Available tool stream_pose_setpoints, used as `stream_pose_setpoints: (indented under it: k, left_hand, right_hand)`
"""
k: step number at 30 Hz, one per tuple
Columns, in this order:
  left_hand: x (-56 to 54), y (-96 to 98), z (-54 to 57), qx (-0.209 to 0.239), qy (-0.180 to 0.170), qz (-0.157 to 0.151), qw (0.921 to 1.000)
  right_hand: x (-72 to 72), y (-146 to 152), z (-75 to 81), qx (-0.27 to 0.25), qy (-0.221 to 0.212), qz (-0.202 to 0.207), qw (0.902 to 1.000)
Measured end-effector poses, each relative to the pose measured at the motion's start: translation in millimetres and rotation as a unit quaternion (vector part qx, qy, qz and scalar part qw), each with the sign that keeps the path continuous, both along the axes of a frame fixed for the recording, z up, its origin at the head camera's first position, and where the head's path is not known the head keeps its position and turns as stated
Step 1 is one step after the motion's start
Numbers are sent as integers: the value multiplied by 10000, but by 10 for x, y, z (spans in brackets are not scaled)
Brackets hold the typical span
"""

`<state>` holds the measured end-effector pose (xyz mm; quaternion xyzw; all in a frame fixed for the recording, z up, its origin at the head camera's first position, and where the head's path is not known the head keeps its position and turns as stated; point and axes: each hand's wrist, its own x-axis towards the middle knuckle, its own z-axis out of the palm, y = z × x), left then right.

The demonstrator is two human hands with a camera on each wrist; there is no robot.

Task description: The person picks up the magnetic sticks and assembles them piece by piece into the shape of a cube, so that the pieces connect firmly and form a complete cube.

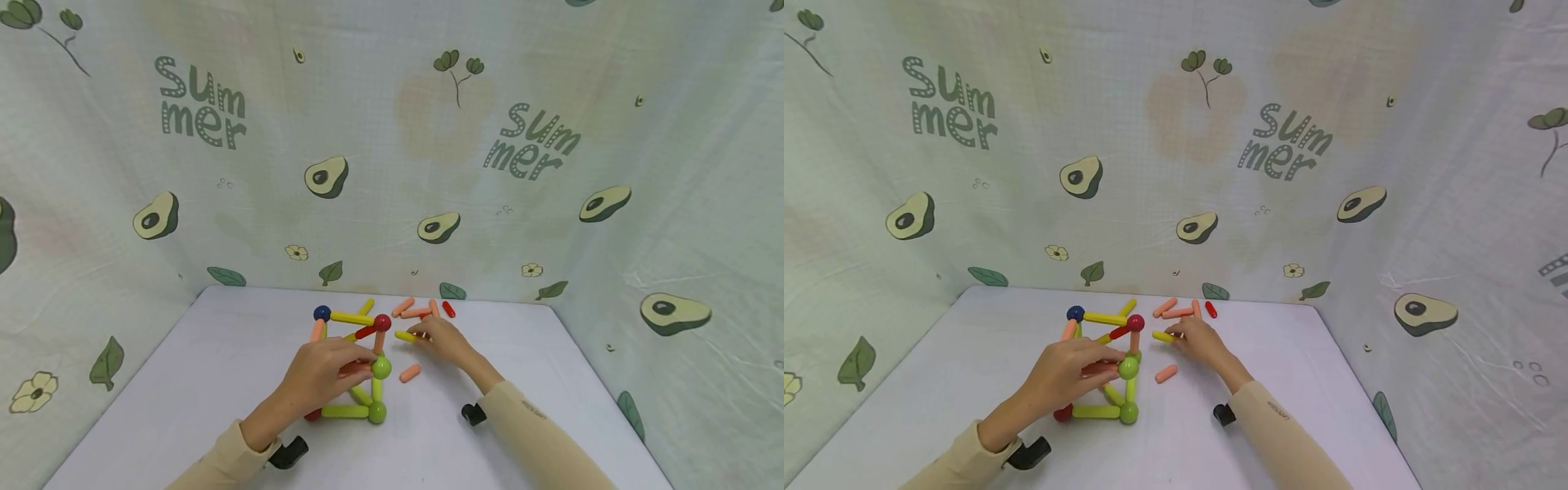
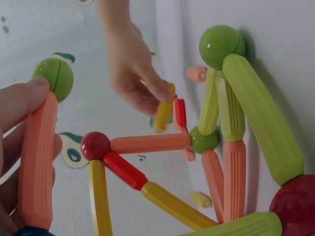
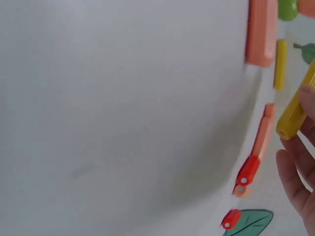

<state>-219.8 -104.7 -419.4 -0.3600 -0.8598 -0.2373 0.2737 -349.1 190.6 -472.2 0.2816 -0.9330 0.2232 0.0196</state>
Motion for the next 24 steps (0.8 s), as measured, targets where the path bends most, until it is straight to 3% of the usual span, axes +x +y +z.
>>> stream_pose_setpoints:
  k: [6, 13, 18, 24]
  left_hand:
    - [-2, 10, -7, -17, 92, 35, 9999]
    - [-7, 12, -6, 33, 170, -43, 9998]
    - [-11, 11, -18, 72, 225, -75, 9997]
    - [-11, 21, -16, 33, 305, -63, 9995]
  right_hand:
    - [446, 2, 108, -870, -319, 409, 9949]
    - [921, -111, 124, -1500, -802, 826, 9820]
    - [1095, -234, 84, -1686, -1119, 955, 9746]
    - [1172, -328, 79, -1908, -1203, 1025, 9688]
